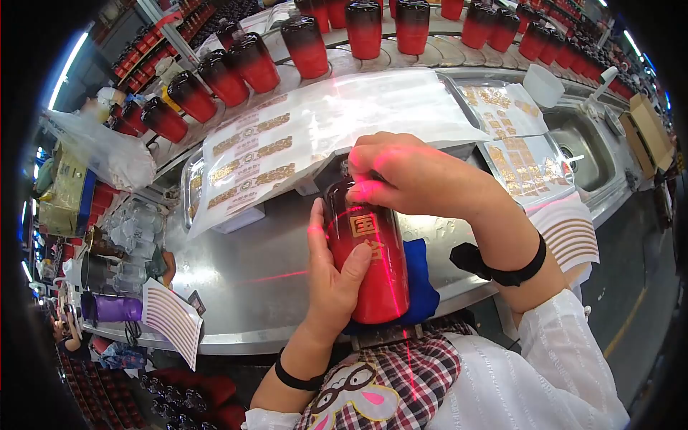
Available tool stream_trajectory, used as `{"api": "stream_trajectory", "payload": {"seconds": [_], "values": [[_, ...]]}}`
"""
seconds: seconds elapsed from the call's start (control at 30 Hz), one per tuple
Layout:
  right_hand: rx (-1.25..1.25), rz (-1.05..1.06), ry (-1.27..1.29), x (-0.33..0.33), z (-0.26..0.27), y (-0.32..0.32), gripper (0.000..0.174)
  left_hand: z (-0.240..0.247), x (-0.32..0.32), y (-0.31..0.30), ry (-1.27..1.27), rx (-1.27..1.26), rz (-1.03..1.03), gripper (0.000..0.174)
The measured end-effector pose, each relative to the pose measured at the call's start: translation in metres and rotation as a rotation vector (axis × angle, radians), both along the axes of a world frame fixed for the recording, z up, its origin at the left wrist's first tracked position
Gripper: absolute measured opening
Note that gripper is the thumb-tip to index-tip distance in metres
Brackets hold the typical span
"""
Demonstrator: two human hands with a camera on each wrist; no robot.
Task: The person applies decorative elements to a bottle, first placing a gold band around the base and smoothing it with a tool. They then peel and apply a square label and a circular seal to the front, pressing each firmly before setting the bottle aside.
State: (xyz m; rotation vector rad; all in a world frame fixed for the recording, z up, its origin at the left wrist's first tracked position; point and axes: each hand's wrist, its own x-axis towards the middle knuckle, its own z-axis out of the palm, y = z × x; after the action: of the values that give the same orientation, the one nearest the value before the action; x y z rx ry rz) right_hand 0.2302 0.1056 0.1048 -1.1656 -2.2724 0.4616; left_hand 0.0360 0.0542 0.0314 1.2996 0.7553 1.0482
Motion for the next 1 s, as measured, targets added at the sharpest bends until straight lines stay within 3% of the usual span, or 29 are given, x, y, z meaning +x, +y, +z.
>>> {"api": "stream_trajectory", "payload": {"seconds": [0.33, 0.47, 0.57, 0.6, 0.73, 1.0], "values": [[-0.035, -0.056, 0.025, -0.001, 0.004, -0.004, 0.019, -0.002, -0.002, 0.001, 0.057, 0.032, 0.015, 0.082], [0.284, -0.277, 0.164, -0.002, -0.002, -0.009, 0.012, 0.003, 0.0, -0.002, 0.026, -0.001, 0.013, 0.082], [0.363, -0.226, 0.235, -0.004, -0.005, -0.033, 0.02, 0.004, 0.0, -0.002, 0.022, 0.007, 0.016, 0.083], [0.359, -0.199, 0.194, -0.003, -0.007, -0.042, 0.034, 0.003, 0.001, -0.002, 0.023, 0.012, 0.02, 0.083], [0.324, -0.222, 0.121, -0.006, -0.018, -0.059, 0.044, 0.0, -0.001, -0.001, 0.057, 0.028, 0.026, 0.083], [0.282, -0.245, 0.125, -0.008, -0.025, -0.062, 0.047, 0.0, -0.002, 0.001, 0.006, 0.02, 0.036, 0.08]]}}
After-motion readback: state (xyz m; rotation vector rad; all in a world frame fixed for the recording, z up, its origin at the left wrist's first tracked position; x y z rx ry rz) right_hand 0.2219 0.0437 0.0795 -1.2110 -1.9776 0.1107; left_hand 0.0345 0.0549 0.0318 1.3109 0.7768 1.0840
